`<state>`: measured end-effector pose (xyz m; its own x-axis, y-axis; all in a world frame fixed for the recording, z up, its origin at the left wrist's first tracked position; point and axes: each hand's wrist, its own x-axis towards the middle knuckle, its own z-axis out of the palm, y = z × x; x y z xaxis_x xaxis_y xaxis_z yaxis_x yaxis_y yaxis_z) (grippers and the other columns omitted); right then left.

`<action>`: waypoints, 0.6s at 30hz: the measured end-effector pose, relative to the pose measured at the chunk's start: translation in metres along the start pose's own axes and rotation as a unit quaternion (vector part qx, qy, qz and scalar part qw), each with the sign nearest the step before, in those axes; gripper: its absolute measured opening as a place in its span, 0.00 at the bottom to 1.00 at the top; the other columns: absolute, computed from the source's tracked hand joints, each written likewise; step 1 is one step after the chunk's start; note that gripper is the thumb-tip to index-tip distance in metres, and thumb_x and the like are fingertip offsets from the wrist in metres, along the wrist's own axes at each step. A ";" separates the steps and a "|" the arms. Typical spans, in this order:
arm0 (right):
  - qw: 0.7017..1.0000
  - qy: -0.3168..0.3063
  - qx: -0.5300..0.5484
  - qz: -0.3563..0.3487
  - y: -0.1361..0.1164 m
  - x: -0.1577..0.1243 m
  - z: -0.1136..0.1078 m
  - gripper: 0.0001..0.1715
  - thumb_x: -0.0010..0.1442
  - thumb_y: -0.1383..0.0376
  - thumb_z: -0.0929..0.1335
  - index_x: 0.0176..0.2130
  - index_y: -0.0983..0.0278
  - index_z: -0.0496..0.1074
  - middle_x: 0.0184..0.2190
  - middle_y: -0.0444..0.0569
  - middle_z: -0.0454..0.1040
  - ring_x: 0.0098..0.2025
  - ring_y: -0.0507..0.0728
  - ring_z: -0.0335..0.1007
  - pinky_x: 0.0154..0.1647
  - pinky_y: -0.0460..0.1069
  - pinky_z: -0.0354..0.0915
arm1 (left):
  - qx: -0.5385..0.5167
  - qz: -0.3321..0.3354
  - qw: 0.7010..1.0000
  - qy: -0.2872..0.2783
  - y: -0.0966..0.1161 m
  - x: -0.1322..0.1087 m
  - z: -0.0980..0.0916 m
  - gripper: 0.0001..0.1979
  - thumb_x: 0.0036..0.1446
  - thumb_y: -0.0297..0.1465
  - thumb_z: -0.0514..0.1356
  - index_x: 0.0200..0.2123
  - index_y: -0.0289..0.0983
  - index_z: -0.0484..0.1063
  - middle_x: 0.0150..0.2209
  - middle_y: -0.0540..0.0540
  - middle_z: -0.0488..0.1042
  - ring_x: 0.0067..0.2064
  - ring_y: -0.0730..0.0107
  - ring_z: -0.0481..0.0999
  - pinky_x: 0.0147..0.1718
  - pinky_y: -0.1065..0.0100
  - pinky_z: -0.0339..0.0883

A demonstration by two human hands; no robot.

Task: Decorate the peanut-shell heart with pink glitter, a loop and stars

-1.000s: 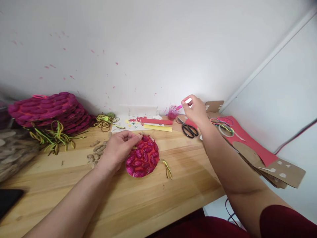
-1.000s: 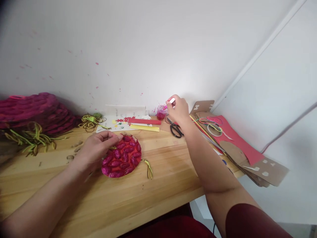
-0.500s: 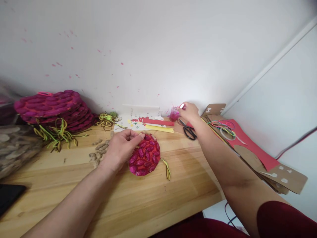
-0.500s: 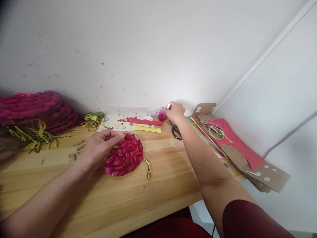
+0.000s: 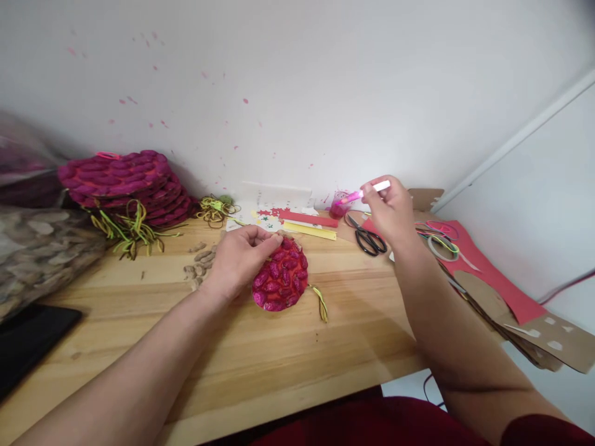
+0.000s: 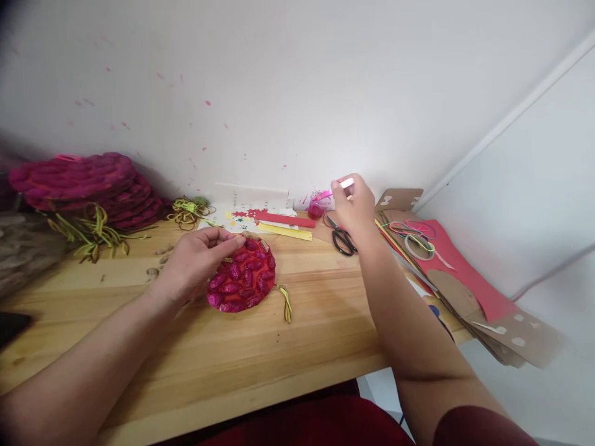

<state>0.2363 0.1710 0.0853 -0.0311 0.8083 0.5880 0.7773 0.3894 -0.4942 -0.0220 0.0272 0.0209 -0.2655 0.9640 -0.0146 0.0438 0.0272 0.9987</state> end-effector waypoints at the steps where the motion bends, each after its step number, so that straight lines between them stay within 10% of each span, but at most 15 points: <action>1: 0.995 -0.014 0.092 -0.035 -0.007 -0.012 -0.004 0.08 0.67 0.58 0.66 0.38 0.59 0.69 0.33 0.47 0.77 0.37 0.59 0.74 0.40 0.54 0.67 | 0.007 0.003 1.000 0.000 0.000 0.000 0.000 0.18 0.46 0.46 0.71 0.27 0.38 0.75 0.23 0.49 0.74 0.23 0.70 0.68 0.21 0.70 0.59; 6: 0.942 -0.143 0.243 -0.180 -0.045 -0.072 -0.013 0.05 0.69 0.60 0.68 0.41 0.59 0.71 0.34 0.45 0.75 0.33 0.56 0.70 0.36 0.52 0.66 | 0.036 -0.008 0.999 0.006 0.005 -0.004 -0.001 0.16 0.47 0.45 0.71 0.26 0.38 0.74 0.21 0.50 0.73 0.22 0.71 0.66 0.20 0.70 0.58; 18: 0.907 -0.154 0.168 -0.354 -0.051 -0.094 -0.004 0.05 0.68 0.69 0.67 0.42 0.58 0.71 0.35 0.47 0.77 0.42 0.60 0.69 0.45 0.57 0.65 | 0.096 -0.007 0.995 -0.014 0.003 -0.002 -0.005 0.17 0.47 0.47 0.70 0.27 0.38 0.76 0.23 0.48 0.77 0.22 0.68 0.71 0.21 0.70 0.60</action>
<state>0.2022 0.0732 0.0576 -0.6618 0.3675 0.6534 0.2594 0.9300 -0.2603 -0.0260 0.0242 0.0243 -0.2401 0.9702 -0.0327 0.2247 0.0883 0.9704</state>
